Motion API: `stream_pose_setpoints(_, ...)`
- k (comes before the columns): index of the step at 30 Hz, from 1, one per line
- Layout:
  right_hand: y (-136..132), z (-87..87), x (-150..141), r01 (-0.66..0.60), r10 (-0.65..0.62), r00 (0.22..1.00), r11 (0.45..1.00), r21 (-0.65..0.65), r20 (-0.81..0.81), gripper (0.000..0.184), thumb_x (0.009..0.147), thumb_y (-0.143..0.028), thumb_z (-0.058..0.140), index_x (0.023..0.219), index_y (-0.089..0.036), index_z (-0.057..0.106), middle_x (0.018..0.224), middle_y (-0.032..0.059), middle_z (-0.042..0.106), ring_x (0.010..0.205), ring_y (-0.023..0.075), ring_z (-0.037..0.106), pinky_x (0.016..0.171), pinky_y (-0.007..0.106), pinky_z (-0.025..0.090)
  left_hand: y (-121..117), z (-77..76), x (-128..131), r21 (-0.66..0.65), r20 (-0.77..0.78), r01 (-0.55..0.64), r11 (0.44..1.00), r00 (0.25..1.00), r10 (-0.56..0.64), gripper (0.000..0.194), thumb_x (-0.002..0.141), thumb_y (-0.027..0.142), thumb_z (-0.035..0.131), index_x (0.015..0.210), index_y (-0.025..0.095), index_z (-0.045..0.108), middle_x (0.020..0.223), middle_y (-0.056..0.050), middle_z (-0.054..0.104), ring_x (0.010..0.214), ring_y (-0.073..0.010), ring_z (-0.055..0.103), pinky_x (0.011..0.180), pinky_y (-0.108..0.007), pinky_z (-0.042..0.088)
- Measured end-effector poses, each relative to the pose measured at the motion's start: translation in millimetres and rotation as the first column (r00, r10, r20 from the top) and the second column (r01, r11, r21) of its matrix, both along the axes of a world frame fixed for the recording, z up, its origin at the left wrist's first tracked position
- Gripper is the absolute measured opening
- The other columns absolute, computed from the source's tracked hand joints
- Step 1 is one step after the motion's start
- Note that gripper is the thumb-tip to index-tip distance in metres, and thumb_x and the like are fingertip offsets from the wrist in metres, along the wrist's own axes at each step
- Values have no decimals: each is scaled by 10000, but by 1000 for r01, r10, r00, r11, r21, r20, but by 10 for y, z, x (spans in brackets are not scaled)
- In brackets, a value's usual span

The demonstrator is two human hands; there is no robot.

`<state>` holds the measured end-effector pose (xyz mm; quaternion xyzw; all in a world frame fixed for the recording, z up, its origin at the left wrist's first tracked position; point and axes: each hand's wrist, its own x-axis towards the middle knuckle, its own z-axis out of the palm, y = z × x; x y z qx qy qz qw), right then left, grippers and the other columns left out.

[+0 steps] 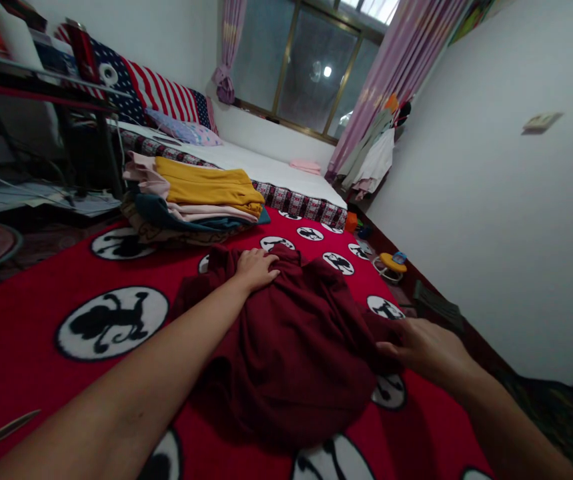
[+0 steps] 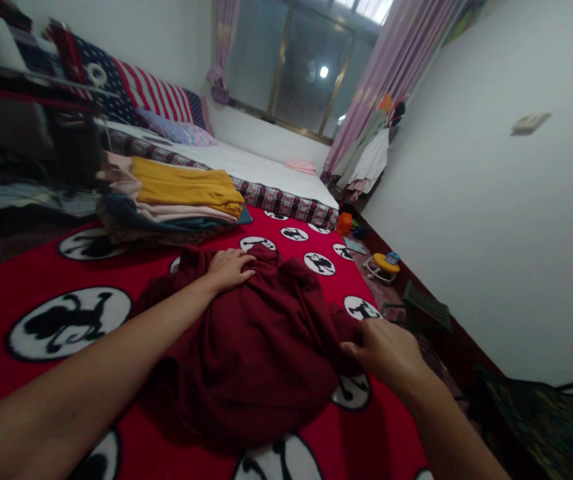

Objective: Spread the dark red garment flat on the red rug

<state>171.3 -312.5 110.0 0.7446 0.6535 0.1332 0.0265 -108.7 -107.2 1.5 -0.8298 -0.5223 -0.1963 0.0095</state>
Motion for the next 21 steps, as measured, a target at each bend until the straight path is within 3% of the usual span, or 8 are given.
stream_pose_setpoints(1,4,-9,-84,4,-3,1000,999,-51,17,238,730,-454,672,673,-226,633,747,36,631,690,213,611,525,284,326,-3,3,3,-3,3,0,1000,1000,0,433,863,531,517,1224,320,627,1234,-59,627,1166,-283,521,946,-410,383)
stream_pose_setpoints(2,38,-16,-166,-6,6,1000,1000,-19,19,233,773,-455,639,718,-229,654,797,43,651,718,217,623,539,289,339,-8,9,6,-6,10,-2,1000,1000,2,443,859,528,525,1237,314,615,1238,-60,626,1166,-285,524,951,-412,384)
stream_pose_setpoints(5,304,-95,-370,-108,129,989,966,235,-78,259,872,-437,543,1004,-249,662,1032,63,667,842,229,645,639,316,428,-28,60,2,-17,63,-24,1000,998,25,536,869,526,520,1333,258,530,1279,-86,612,1175,-283,533,965,-400,396)
stream_pose_setpoints(8,697,-347,-475,-154,227,956,929,338,-187,479,843,-421,600,1267,-205,547,1244,132,597,1084,292,594,814,371,474,-34,159,-60,1,141,-125,992,982,124,555,915,499,454,1364,175,492,1262,-138,616,1155,-280,559,954,-381,422)
stream_pose_setpoints(10,931,-576,-496,-93,177,953,943,318,-245,678,813,-439,643,1396,-167,429,1374,186,500,1209,335,517,873,415,465,-10,227,-145,0,121,-211,978,970,209,482,926,464,436,1282,169,571,1195,-152,647,1116,-295,587,930,-398,441)
stream_pose_setpoints(12,1085,-781,-496,-6,87,951,964,265,-296,767,816,-470,641,1456,-163,351,1385,203,489,1204,348,516,863,433,464,42,275,-253,-50,52,-233,971,970,236,419,899,475,475,1166,204,651,1145,-133,678,1084,-304,610,901,-404,460)
stream_pose_setpoints(15,1145,-943,-504,-2,67,957,975,223,-283,678,860,-458,593,1452,-208,378,1237,170,599,1079,330,574,803,415,460,143,307,-399,-148,26,-146,978,988,151,428,805,531,587,1111,249,689,1130,-89,702,1063,-289,631,872,-354,479)
stream_pose_setpoints(21,936,-896,-589,-254,311,939,915,312,-148,404,853,-246,581,1257,-236,585,1012,85,655,917,245,590,778,341,410,120,502,-541,-225,197,169,959,972,-125,531,687,512,712,1126,214,703,1045,-42,722,967,-247,651,820,-277,477)
